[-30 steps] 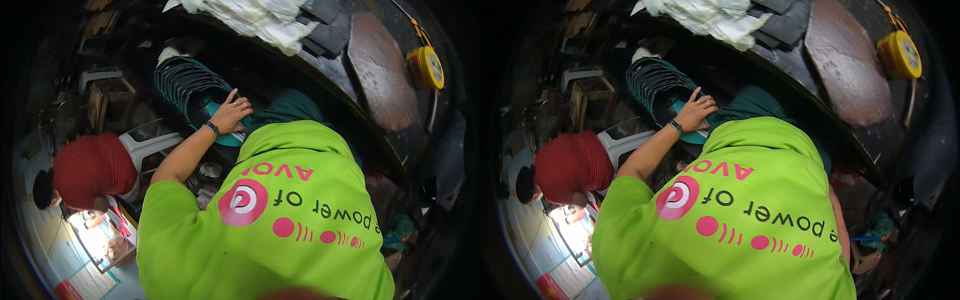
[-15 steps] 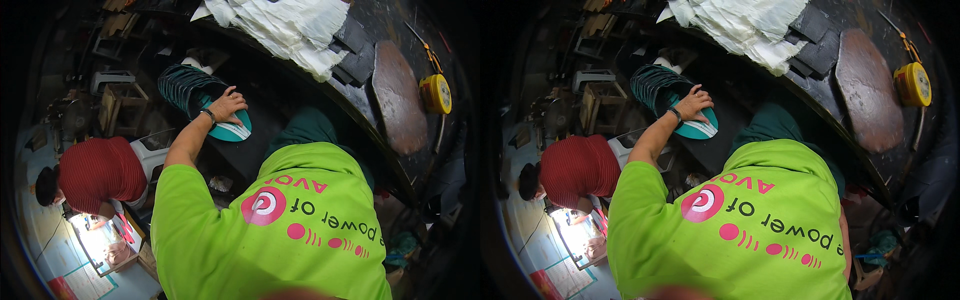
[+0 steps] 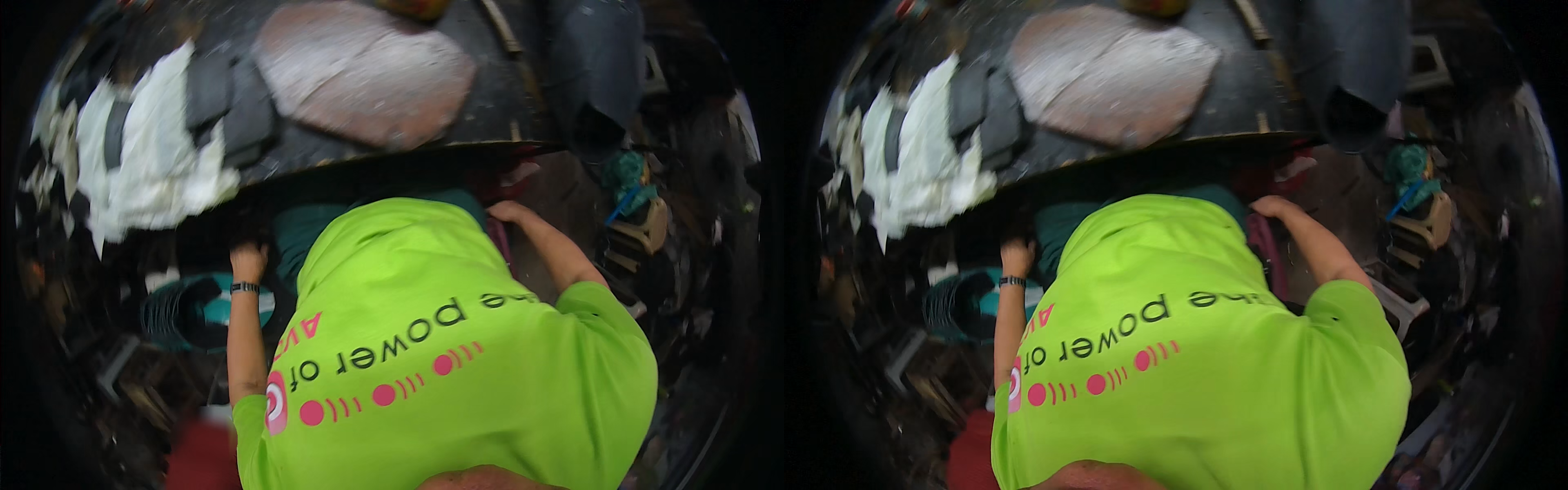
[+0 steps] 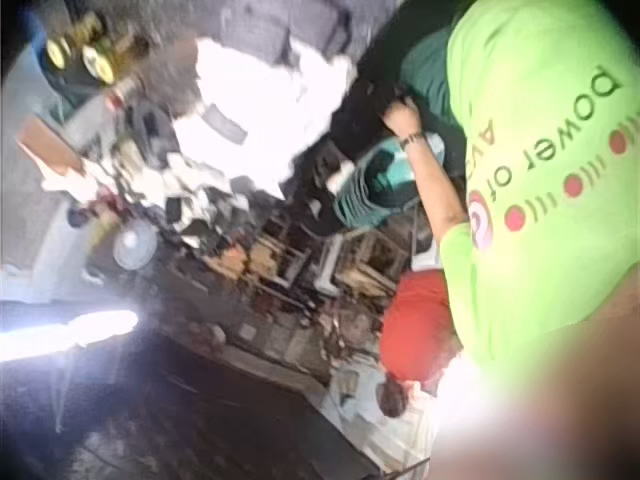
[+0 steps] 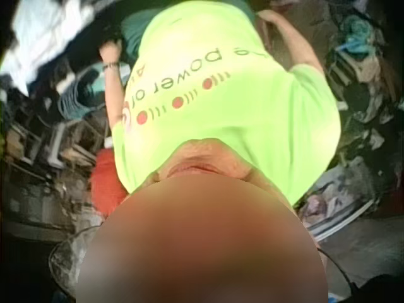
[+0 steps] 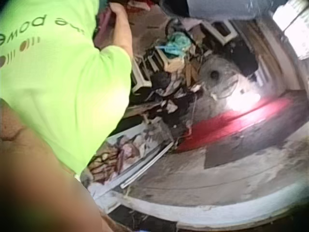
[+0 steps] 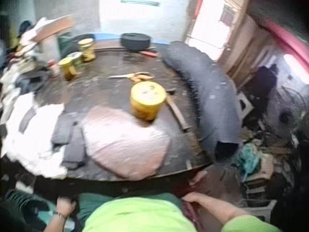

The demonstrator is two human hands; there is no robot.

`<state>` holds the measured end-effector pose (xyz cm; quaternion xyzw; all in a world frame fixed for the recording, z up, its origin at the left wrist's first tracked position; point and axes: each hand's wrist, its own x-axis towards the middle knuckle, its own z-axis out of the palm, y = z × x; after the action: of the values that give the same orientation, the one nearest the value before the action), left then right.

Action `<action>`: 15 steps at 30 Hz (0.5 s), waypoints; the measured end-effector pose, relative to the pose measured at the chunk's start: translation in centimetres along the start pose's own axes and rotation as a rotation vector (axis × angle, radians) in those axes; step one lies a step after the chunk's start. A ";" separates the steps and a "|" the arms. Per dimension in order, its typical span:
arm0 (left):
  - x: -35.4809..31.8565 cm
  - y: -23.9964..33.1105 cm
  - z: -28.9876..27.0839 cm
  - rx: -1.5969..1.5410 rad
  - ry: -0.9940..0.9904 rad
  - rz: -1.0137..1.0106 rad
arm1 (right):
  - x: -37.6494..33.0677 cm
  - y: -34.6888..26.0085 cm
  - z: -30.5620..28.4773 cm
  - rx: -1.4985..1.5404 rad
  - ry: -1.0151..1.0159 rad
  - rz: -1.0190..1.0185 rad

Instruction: The person fits a black rubber patch onto the toe of a shoe, taps it with a hammer, and then applies a paste from a yellow container to multiple small black rubber pieces on a workbench.

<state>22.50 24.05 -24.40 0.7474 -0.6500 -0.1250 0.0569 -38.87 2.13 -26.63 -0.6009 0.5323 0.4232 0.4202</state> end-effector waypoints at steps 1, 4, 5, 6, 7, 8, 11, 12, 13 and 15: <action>0.4 -0.3 1.1 0.181 -0.180 0.053 | 1.0 0.0 0.1 0.162 -0.139 -0.049; 0.9 -1.1 3.3 0.315 -0.568 -0.032 | 2.8 -0.4 1.6 0.401 -0.365 -0.029; 1.2 -1.3 3.6 0.395 -0.739 -0.096 | 3.4 -0.8 2.0 0.430 -0.384 -0.053; 1.4 -1.3 3.8 0.372 -0.802 -0.143 | 3.6 -0.9 2.7 0.410 -0.373 -0.059; 1.6 -1.1 3.8 0.376 -0.804 -0.182 | 3.8 -1.2 3.2 0.389 -0.361 -0.063; 1.9 -0.7 3.8 0.377 -0.800 -0.214 | 3.8 -1.4 3.7 0.368 -0.349 -0.062; 2.2 1.5 3.7 0.349 -0.819 -0.296 | 3.4 -1.6 4.5 0.309 -0.323 -0.034; 2.2 2.3 3.7 0.329 -0.824 -0.320 | 3.2 -1.4 4.4 0.287 -0.313 -0.021; 2.1 3.0 3.7 0.303 -0.826 -0.346 | 2.9 -1.1 4.3 0.262 -0.303 -0.008; 1.3 4.3 3.9 0.258 -0.828 -0.388 | 2.2 -0.2 3.7 0.207 -0.287 0.019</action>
<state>17.50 22.38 -27.21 0.7434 -0.4765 -0.3389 -0.3248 -38.69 5.02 -29.83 -0.4829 0.5133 0.4515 0.5473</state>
